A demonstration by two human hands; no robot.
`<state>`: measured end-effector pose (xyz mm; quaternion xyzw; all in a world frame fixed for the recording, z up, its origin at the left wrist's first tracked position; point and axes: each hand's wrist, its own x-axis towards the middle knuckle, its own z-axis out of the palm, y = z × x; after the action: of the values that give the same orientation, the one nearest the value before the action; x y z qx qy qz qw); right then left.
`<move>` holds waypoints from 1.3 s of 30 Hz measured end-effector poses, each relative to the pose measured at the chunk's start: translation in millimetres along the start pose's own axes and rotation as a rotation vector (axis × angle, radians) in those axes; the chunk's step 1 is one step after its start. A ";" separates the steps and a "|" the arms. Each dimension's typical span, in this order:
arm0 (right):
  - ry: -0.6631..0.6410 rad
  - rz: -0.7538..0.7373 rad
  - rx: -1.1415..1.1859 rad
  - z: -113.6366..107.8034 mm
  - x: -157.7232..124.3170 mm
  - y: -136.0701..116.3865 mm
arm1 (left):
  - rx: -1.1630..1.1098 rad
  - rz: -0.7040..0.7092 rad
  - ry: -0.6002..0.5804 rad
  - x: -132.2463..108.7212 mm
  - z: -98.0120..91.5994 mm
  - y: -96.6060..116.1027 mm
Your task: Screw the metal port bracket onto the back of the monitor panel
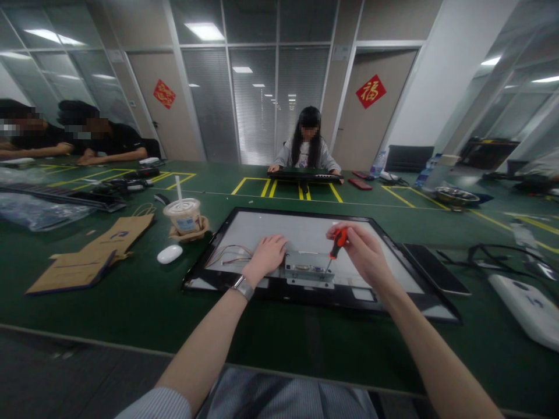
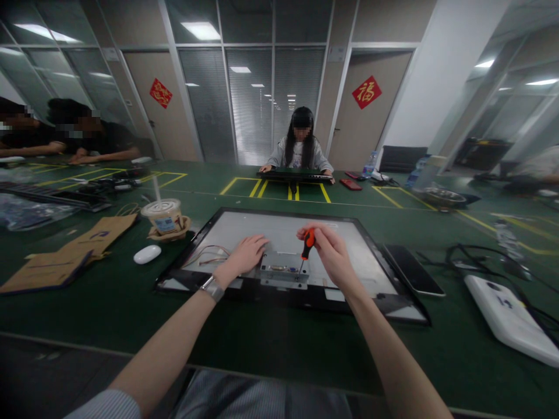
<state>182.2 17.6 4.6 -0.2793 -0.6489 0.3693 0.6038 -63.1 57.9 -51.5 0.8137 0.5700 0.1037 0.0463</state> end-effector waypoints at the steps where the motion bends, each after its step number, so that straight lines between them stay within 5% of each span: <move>1: -0.011 0.006 0.003 -0.9 0.4 0.5 | 0.000 0.002 0.001 0.1 0.2 0.0; 13: 0.043 -0.033 -0.121 -5.4 -1.2 3.3 | -0.006 0.003 0.003 -1.4 0.3 0.1; 20: -0.074 0.036 -0.048 -2.2 -5.6 4.3 | -0.008 -0.003 -0.003 -1.2 -1.1 1.3; 39: -0.011 0.038 0.067 -1.8 -0.8 -0.4 | -0.005 -0.002 -0.004 -0.9 0.0 0.8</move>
<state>184.1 16.9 4.4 -0.2690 -0.6340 0.4037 0.6022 -62.6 56.8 -51.4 0.8134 0.5703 0.1034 0.0494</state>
